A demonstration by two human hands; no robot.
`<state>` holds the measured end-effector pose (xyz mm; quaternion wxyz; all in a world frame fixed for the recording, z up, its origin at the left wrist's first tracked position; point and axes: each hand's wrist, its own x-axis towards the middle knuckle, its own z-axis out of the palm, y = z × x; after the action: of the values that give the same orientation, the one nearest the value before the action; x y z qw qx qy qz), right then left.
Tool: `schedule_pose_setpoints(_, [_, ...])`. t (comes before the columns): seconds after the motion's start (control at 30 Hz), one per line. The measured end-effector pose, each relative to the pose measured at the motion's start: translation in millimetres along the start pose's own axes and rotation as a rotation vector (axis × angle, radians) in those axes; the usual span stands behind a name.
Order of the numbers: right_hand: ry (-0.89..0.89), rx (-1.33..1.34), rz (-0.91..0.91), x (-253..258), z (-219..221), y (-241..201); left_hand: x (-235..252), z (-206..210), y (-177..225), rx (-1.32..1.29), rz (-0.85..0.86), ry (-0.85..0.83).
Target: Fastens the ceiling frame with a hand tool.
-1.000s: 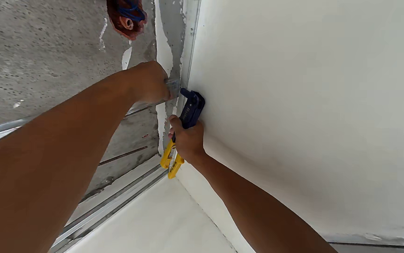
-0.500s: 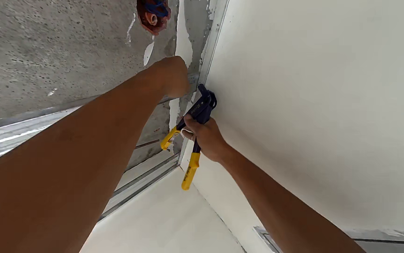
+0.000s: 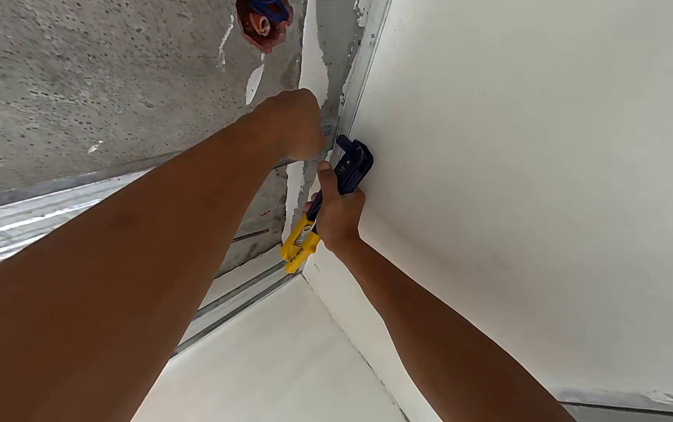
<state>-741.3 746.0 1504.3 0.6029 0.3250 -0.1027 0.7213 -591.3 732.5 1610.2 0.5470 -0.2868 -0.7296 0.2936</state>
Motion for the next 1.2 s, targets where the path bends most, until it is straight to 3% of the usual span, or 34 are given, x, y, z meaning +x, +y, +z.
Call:
schedule_pose_setpoints(0.3, [-0.458, -0.01, 0.19, 4.6, -51.2, -20.6, -3.9, -1.2, 0.6, -0.014, 0.025, 0.017])
schedule_pose_setpoints(0.43, [-0.456, -0.031, 0.186, 6.5, -46.5, -27.6, -5.4, 0.4, 2.0, 0.012, 0.028, 0.029])
schedule_pose_setpoints(0.53, [-0.318, -0.008, 0.14, 6.0, -38.0, -21.1, -11.2, 0.0, 7.0, -0.008, 0.013, 0.028])
schedule_pose_setpoints(0.67, [-0.247, -0.031, 0.01, 4.4, -31.7, -14.9, -60.9, 15.1, 13.9, -0.191, 0.151, 0.357])
schedule_pose_setpoints(0.73, [-0.231, -0.066, -0.049, 3.1, -30.6, -12.6, -95.6, 48.9, 9.8, -0.279, 0.27, 0.558])
schedule_pose_setpoints(0.77, [-0.225, -0.072, -0.034, 3.0, -30.2, -12.0, -113.0, 71.1, 3.7, -0.324, 0.269, 0.547])
schedule_pose_setpoints(0.83, [-0.231, -0.059, 0.025, 2.1, -26.9, -13.4, -139.2, 117.0, -10.8, -0.393, 0.142, 0.325])
schedule_pose_setpoints(0.93, [-0.19, -0.046, 0.046, -0.9, -19.4, -11.9, -135.9, 157.3, -16.9, -0.441, -0.035, 0.031])
schedule_pose_setpoints(1.2, [-0.02, -0.09, -0.059, 2.7, -4.5, -5.4, -107.5, 155.1, -29.7, -0.462, -0.012, 0.063])
